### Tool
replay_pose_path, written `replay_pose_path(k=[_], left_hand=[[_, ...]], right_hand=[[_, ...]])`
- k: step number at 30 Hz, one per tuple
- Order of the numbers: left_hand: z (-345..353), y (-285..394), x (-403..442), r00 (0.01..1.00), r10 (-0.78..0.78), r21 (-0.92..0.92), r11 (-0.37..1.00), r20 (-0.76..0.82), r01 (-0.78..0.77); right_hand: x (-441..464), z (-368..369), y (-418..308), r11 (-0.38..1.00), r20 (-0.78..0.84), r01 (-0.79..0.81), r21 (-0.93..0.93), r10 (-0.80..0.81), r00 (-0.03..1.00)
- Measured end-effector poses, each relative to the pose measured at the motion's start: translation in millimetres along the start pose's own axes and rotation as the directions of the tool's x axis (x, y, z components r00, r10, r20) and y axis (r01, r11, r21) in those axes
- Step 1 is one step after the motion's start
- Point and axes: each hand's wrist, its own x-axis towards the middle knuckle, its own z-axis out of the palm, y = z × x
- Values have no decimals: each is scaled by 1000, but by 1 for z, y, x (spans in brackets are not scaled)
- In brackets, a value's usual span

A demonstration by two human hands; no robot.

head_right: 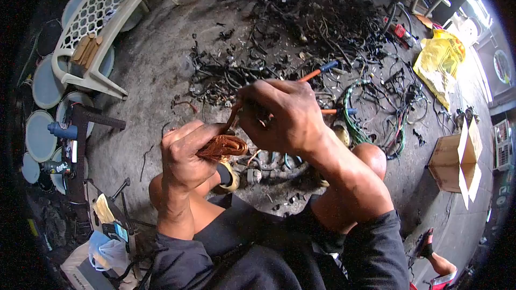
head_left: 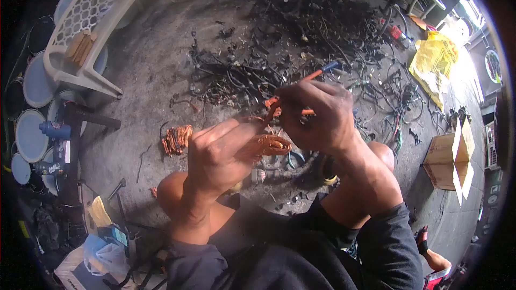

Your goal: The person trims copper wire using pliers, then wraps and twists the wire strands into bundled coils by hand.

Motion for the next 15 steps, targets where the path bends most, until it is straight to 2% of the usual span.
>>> replay_pose_path(k=[3, 5, 8, 9, 11, 12, 13, 15], left_hand=[[9, -1, -3, 1000, 13, -93, 996, -18, -14], [3, -3, -5, 985, -120, -94, 987, 120, 131], [0, -6, -6, 987, -143, -175, 973, 70, 153], [-4, -7, -8, 982, -166, -168, 969, 91, 179], [-8, -13, -11, 977, -185, -165, 966, 106, 201], [-9, -16, -13, 974, -204, -194, 956, 99, 220], [-10, -20, -15, 970, -225, -221, 945, 91, 240], [-12, -23, -16, 965, -247, -216, 941, 88, 261]], right_hand=[[-5, 11, 10, 996, -16, 40, -79, -42, 999], [-4, 11, 9, 993, 60, 38, -116, -31, 998], [-1, 10, 11, 988, 80, 85, -127, -75, 994], [0, 3, 16, 987, 115, 19, -157, -1, 993], [6, -9, 27, 992, 71, -51, -119, 59, 996], [8, -13, 30, 990, 70, -134, -43, 137, 988], [9, -16, 28, 979, 111, -193, -70, 200, 974], [6, -20, 32, 901, 305, -331, -280, 411, 859]])
